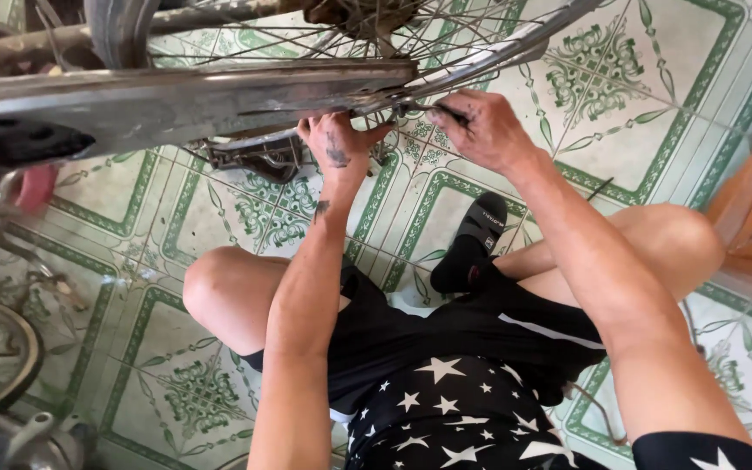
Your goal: The person sits on the floor and uses a wrench to tighten a bolt on the rear wheel axle of an upside-down bicycle. After finishing the adjustment, they lift the bicycle upright and move it slightly.
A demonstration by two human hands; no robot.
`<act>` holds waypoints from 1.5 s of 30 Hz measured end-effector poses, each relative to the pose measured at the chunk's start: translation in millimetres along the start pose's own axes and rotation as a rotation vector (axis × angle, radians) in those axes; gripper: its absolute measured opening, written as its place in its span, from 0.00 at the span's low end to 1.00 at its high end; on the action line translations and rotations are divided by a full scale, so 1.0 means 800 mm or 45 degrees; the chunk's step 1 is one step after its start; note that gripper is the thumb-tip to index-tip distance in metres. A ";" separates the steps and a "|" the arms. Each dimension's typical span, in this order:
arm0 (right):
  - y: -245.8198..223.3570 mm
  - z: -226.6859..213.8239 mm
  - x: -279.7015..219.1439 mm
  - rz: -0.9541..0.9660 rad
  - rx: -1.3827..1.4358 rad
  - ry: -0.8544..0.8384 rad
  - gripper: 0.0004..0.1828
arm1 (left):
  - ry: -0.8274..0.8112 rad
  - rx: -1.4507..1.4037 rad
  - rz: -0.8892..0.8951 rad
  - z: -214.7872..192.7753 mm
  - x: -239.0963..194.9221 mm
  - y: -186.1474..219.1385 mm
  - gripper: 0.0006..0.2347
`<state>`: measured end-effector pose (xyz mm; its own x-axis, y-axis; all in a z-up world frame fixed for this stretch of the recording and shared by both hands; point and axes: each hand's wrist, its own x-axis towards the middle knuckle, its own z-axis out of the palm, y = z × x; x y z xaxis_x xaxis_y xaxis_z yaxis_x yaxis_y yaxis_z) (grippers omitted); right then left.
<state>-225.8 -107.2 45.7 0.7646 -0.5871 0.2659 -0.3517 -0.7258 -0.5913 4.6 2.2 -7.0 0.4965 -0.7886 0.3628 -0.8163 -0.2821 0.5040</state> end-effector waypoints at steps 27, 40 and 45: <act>-0.091 0.170 -0.030 0.948 1.592 0.446 0.25 | -0.182 -0.022 -0.018 0.019 -0.010 -0.036 0.22; -0.018 0.030 -0.044 0.461 0.236 0.018 0.18 | -0.088 0.105 -0.009 -0.010 0.003 0.014 0.28; -0.012 0.023 -0.021 0.319 0.274 -0.021 0.15 | 0.019 -0.052 0.101 0.004 -0.003 0.000 0.27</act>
<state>-225.2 -83.3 32.9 0.6779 -0.7306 0.0810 -0.4087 -0.4662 -0.7846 2.7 2.3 -10.2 0.4355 -0.7994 0.4139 -0.8406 -0.1968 0.5046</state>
